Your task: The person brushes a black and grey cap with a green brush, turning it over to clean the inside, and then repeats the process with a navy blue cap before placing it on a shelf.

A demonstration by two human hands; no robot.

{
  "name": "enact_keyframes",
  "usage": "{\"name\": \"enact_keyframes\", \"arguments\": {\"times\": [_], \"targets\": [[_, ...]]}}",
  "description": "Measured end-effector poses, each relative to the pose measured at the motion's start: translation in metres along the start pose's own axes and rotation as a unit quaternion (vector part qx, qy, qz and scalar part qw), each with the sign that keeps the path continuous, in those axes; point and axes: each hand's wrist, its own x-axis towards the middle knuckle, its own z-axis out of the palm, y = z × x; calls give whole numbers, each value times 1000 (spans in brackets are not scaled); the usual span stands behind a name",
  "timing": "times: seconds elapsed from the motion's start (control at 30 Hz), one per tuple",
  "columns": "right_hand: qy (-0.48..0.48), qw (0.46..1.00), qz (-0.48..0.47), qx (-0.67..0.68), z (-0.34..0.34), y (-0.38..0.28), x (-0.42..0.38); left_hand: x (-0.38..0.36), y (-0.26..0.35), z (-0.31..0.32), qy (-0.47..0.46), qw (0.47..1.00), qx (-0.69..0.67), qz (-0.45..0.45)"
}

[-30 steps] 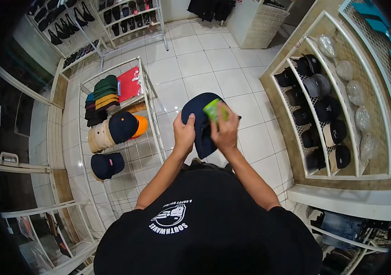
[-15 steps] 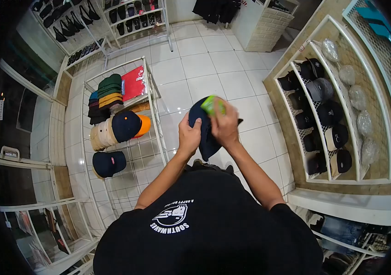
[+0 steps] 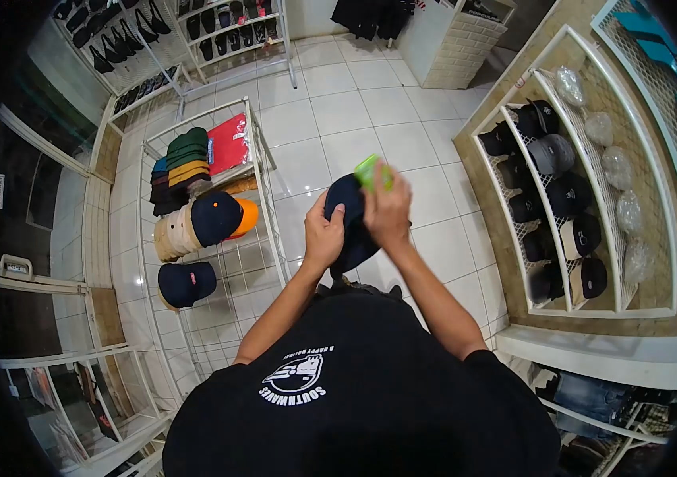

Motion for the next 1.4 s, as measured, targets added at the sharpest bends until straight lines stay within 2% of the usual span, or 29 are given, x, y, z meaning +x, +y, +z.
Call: {"name": "enact_keyframes", "arguments": {"times": [0.07, 0.13, 0.2, 0.27, 0.33, 0.47, 0.5, 0.53, 0.63, 0.67, 0.73, 0.8, 0.87, 0.93, 1.0, 1.07, 1.13, 1.17, 1.2, 1.27, 1.3, 1.33, 1.4], "targets": [[-73, 995, -50, 42, -6, -17, -21, 3, 4, -2, 17, 1000, -14, -14], [-55, 998, -7, 18, -4, 4, -15, 8, -8, -6, 16, 1000, 10, 8], [-15, 996, 84, 36, -1, 17, -10, 5, -15, -6, 33, 998, -44, -3], [-5, 999, 36, -4, -1, 4, -18, 6, -13, -4, 33, 998, -45, -9], [-83, 995, -42, 37, -7, -12, -35, 5, -10, -3, 30, 998, -45, -17], [-7, 997, 76, 4, 4, 28, -21, 7, -11, -3, 29, 998, -47, -14], [-3, 997, 77, 7, 1, 21, -24, 5, -12, -4, 37, 999, -37, -3], [7, 997, 71, 9, -3, 14, -17, 8, -8, -4, 38, 999, -38, 0], [-73, 994, -81, 26, -15, -7, -21, 5, -3, -2, 29, 998, -42, -36], [-74, 994, -79, 26, -11, -1, -21, 4, -6, -1, 16, 997, -66, -37], [-42, 996, 73, 10, 0, 16, -5, 5, -8, 1, 8, 995, -93, -33], [-13, 994, 102, 25, -1, 10, -2, 2, -8, 1, 30, 999, -24, -12], [-37, 996, -68, 54, -7, -7, -8, 6, -4, 0, 21, 1000, -19, -6], [-77, 993, -67, 61, -7, -8, -15, 2, -3, -3, 10, 1000, -14, -8], [-62, 995, 79, -11, 0, 17, 0, 2, -4, -5, 4, 998, -52, -27], [-49, 993, 106, 14, 3, 18, -4, 0, -15, -7, 11, 1000, -7, -24], [-41, 998, -44, 18, -5, -3, -12, 5, -12, -6, 17, 999, 36, -18], [-87, 992, -62, 60, -9, -11, -17, 5, -6, -6, 3, 1000, -13, -26], [-90, 992, -62, 59, -7, -4, -17, 4, -2, -5, -10, 997, -65, -33], [-27, 995, 89, 34, 6, 15, -6, 3, -8, -5, -4, 999, -25, -23], [-37, 998, 52, -5, 2, 2, -7, 4, -10, -6, -2, 1000, 15, -14], [-49, 998, -25, 0, 2, -6, -15, 7, -9, -6, -2, 1000, 16, -12], [-89, 994, -58, 16, 7, -5, -26, 4, -9, -8, -12, 1000, -7, -16]]}}
